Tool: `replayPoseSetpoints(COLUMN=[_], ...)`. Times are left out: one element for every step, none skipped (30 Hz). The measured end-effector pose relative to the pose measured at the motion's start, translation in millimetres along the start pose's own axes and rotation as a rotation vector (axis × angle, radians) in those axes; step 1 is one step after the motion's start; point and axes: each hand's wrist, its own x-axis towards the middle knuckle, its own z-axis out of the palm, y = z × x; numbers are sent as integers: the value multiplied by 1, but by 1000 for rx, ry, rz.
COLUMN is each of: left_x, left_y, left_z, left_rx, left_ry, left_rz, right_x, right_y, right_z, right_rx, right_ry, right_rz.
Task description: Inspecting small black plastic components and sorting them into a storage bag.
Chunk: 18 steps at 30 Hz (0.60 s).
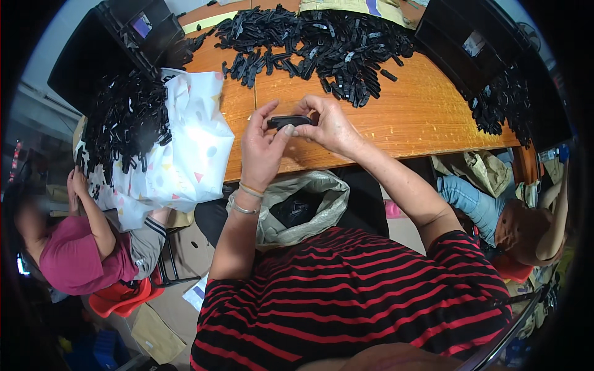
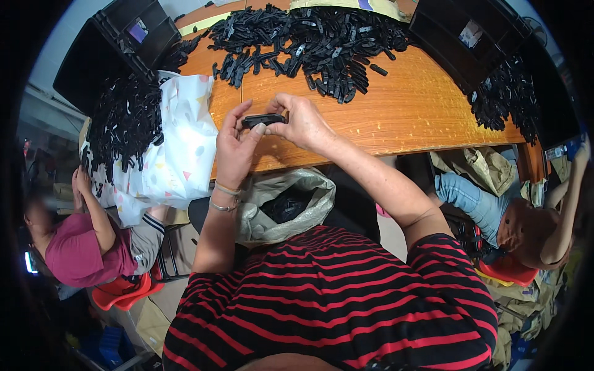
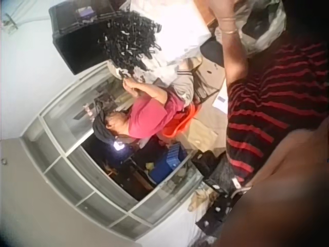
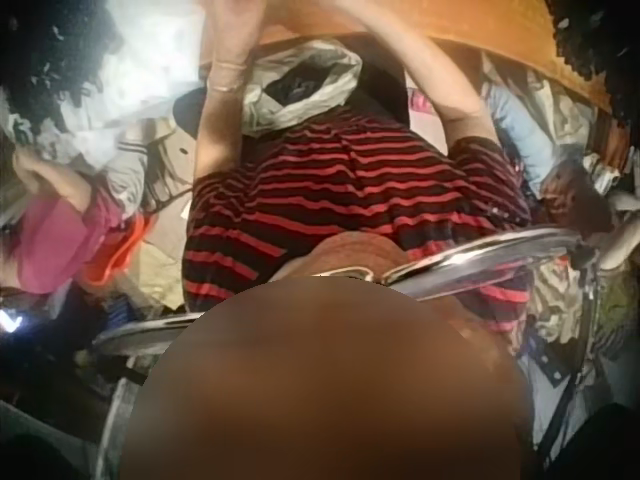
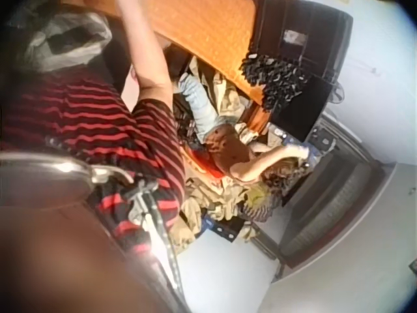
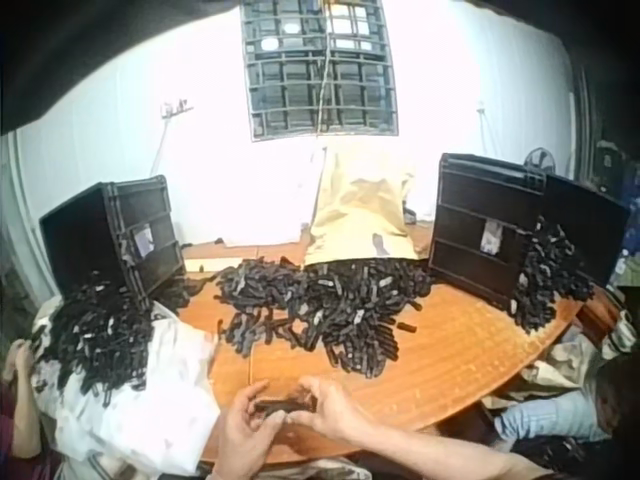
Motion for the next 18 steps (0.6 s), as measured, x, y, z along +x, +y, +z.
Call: replayPoseSetpoints(left_x=[0, 0, -1, -2, -4, -7, -10, -14, -17, -21, -28, -35, -44, -56, -69, -80, -88, -95], left_y=[-2, -3, -5, -7, -9, -12, -13, -15, -16, -18, -19, -21, -24, -26, -29, -33, -38, -43], left_z=[-3, -7, -10, -13, -15, -17, -18, -19, -21, -22, -24, -26, -27, -29, -31, -33, -34, -34], left_rx=[-2, 9, 40, 20, 0, -9, -20, 21, 69, 63, 73, 77, 76, 112, 237, 362, 357, 643], left_ry=[-5, -38, -65, -77, -68, -60, -61, -44, -31, -25, -16, -22, -24, -67, -110, -187, -168, -239], left_rz=[2, -60, -177, -128, -149, -203, -171, -181, -219, -186, -219, -270, -316, -330, -398, -505, -467, -215], right_x=[-2, -4, -6, -9, -12, -14, -16, -17, -21, -25, -28, -30, -30, -27, -22, -14, -2, 10], right_y=[1, 3, 4, 6, 7, 9, 10, 11, 13, 14, 17, 21, 26, 31, 37, 44, 51, 56], right_z=[1, 2, 4, 6, 8, 11, 13, 15, 15, 15, 11, 6, -1, -9, -17, -24, -32, -39], right_rx=[-55, -47, -85, -144, -112, -96, -71, -79, 31, 25, 44, 30, 37, 55, 42, 75, -24, -162], right_ry=[13, 27, 27, 18, 15, 26, -5, -48, -140, -190, -286, -400, -393, -463, -548, -534, -412, -298], right_rz=[68, 12, -4, 29, 41, 4, 46, 151, 174, 104, 68, 84, 86, 65, 88, 42, 124, 278])
